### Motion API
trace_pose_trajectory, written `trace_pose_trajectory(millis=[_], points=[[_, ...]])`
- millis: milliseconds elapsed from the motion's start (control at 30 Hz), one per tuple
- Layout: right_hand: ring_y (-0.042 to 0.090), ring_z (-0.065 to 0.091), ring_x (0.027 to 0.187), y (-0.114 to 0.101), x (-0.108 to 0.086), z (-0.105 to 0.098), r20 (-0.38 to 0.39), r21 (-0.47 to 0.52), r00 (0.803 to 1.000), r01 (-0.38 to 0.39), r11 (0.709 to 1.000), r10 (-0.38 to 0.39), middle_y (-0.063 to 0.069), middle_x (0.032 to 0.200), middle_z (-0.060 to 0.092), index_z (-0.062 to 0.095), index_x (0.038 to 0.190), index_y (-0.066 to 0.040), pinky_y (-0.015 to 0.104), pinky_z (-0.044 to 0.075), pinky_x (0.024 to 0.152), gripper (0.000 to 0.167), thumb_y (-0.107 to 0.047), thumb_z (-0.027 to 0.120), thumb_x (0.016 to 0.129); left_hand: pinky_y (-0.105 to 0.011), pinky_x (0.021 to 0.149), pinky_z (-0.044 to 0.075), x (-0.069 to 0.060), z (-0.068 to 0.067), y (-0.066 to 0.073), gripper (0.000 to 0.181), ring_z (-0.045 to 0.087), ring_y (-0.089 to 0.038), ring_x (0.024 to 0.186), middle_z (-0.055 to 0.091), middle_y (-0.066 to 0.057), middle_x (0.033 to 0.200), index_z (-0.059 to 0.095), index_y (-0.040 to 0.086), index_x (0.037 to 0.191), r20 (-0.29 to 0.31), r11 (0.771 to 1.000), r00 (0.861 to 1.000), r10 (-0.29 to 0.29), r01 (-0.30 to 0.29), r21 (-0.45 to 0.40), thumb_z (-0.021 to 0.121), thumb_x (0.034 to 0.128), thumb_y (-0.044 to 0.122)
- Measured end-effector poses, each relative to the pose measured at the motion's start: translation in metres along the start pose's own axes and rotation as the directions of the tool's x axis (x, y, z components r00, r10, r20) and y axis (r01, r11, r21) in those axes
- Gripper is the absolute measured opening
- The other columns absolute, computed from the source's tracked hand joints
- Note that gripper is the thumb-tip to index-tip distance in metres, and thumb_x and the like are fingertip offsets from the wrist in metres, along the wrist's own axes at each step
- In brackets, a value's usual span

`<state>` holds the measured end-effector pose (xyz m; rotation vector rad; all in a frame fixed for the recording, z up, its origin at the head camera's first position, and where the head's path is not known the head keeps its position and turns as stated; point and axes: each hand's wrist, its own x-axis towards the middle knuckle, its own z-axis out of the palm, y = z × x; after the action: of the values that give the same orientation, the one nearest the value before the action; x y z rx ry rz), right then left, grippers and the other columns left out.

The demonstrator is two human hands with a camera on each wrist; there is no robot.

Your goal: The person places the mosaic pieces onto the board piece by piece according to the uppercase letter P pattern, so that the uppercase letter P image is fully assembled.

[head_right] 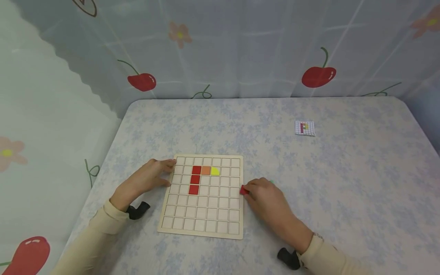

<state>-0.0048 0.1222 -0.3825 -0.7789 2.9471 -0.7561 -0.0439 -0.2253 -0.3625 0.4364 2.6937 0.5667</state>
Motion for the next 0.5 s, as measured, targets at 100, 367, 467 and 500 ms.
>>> trace_pose_trajectory(millis=[100, 367, 467, 500], points=[[0.017, 0.066, 0.094, -0.02, 0.009, 0.015, 0.018, 0.009, 0.997, 0.074, 0.997, -0.074, 0.002, 0.099, 0.072, 0.078, 0.099, -0.005, 0.032, 0.059, 0.077, 0.019, -0.008, 0.082, 0.08, -0.042, 0.094, 0.054, 0.0, 0.0, -0.001, 0.04, 0.051, -0.038, 0.127, 0.049, -0.021, 0.144, 0.071, -0.009, 0.113, -0.004, 1.0, 1.0, 0.004, -0.004, 0.004, 0.082, 0.0761, 0.001], [0.016, 0.065, 0.093, -0.063, 0.032, 0.042, 0.013, 0.072, 0.97, 0.242, 0.968, -0.244, 0.002, 0.097, 0.07, 0.077, 0.095, -0.005, 0.029, 0.059, 0.076, 0.013, -0.009, 0.079, 0.083, -0.041, 0.092, 0.055, -0.001, 0.001, 0.0, 0.04, 0.053, -0.037, 0.125, 0.05, -0.021, 0.143, 0.071, -0.007, 0.112, -0.018, 1.0, 1.0, 0.013, -0.013, 0.008, 0.083, 0.0752, 0.001], [0.016, 0.065, 0.093, -0.072, 0.039, 0.049, 0.037, 0.08, 0.963, 0.262, 0.962, -0.265, 0.002, 0.098, 0.07, 0.077, 0.094, -0.006, 0.028, 0.058, 0.076, 0.01, -0.01, 0.078, 0.085, -0.041, 0.092, 0.055, -0.001, 0.001, -0.001, 0.04, 0.053, -0.037, 0.126, 0.049, -0.021, 0.143, 0.072, -0.007, 0.112, -0.019, 1.0, 1.0, 0.021, -0.021, 0.014, 0.084, 0.075, 0.002], [0.016, 0.065, 0.093, -0.074, 0.041, 0.051, 0.045, 0.08, 0.962, 0.265, 0.961, -0.269, 0.002, 0.098, 0.069, 0.077, 0.094, -0.007, 0.028, 0.058, 0.076, 0.009, -0.01, 0.078, 0.085, -0.041, 0.093, 0.055, -0.001, 0.001, -0.001, 0.04, 0.053, -0.037, 0.126, 0.049, -0.021, 0.143, 0.072, -0.007, 0.112, -0.019, 1.0, 1.0, 0.024, -0.023, 0.016, 0.084, 0.0749, 0.002]])
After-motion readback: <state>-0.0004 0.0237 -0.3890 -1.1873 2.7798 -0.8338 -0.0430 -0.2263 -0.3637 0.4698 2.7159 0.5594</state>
